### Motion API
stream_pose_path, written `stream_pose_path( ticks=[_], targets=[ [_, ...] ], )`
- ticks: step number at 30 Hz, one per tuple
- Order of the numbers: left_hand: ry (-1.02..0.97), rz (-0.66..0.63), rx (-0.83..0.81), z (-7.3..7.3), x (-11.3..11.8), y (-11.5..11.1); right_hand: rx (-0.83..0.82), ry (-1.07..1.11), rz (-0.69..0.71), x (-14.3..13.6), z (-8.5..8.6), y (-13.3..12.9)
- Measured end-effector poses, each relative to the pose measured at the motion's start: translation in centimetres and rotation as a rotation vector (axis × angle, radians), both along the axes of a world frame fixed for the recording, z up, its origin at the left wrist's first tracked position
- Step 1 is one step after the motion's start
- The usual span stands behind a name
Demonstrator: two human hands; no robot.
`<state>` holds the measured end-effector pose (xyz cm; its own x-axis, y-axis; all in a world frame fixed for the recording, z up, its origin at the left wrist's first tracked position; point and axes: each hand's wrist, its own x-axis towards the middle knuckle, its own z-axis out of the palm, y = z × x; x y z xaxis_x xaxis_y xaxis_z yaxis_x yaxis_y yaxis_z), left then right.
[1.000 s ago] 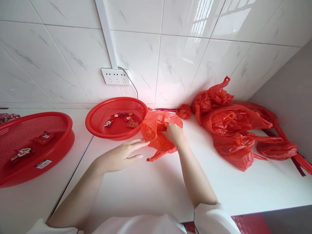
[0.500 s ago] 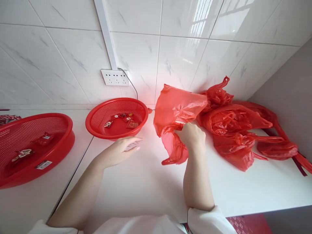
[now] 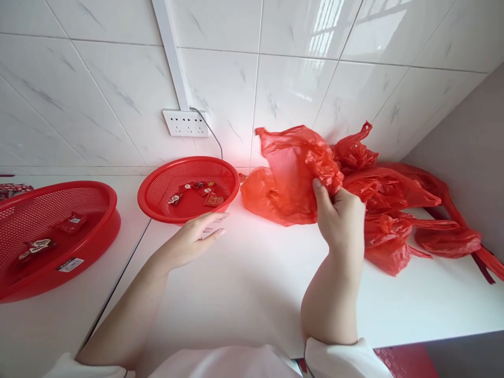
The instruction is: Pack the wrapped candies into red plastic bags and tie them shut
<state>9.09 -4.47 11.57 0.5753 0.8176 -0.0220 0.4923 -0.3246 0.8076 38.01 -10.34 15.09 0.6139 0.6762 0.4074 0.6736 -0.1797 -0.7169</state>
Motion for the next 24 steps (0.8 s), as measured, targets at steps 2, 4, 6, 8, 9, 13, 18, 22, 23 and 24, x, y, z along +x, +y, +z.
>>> stream_pose_path(
  ticks=[2,4,6,8,9,13,18,22,23,24],
  targets=[
    [-0.109,0.064,-0.008,0.3,0.4,-0.3,0.018,0.171,0.255,-1.0,-0.2,0.2],
    [-0.234,0.105,-0.022,0.8,0.8,-0.7,-0.042,0.323,0.536,-2.2,-0.5,0.5],
    [-0.355,0.134,-0.05,1.3,1.1,-1.1,-0.137,0.415,0.771,-3.4,-0.8,0.9],
    [-0.444,0.203,-0.078,1.6,0.9,-1.1,-0.202,0.429,0.891,-4.3,-1.1,1.5],
    [-0.472,0.258,-0.085,1.7,0.7,-1.0,-0.216,0.405,0.897,-4.6,-1.2,1.8],
    [-0.551,0.386,-0.091,1.9,-0.6,-0.1,-0.271,0.133,0.736,-4.7,-1.7,3.2],
    [-0.613,0.468,-0.197,2.8,-1.5,0.1,-0.274,-0.081,0.595,-4.8,-1.8,3.2],
    [-0.386,0.287,-0.22,3.4,-1.5,-0.5,0.029,-0.106,0.809,-6.3,-1.0,1.4],
    [-0.31,0.177,-0.196,3.4,-1.4,-0.7,0.116,-0.136,0.912,-6.9,-0.8,0.9],
    [-0.232,0.056,-0.163,3.4,-1.2,-1.0,0.192,-0.186,1.034,-7.6,-0.7,0.4]
  ],
)
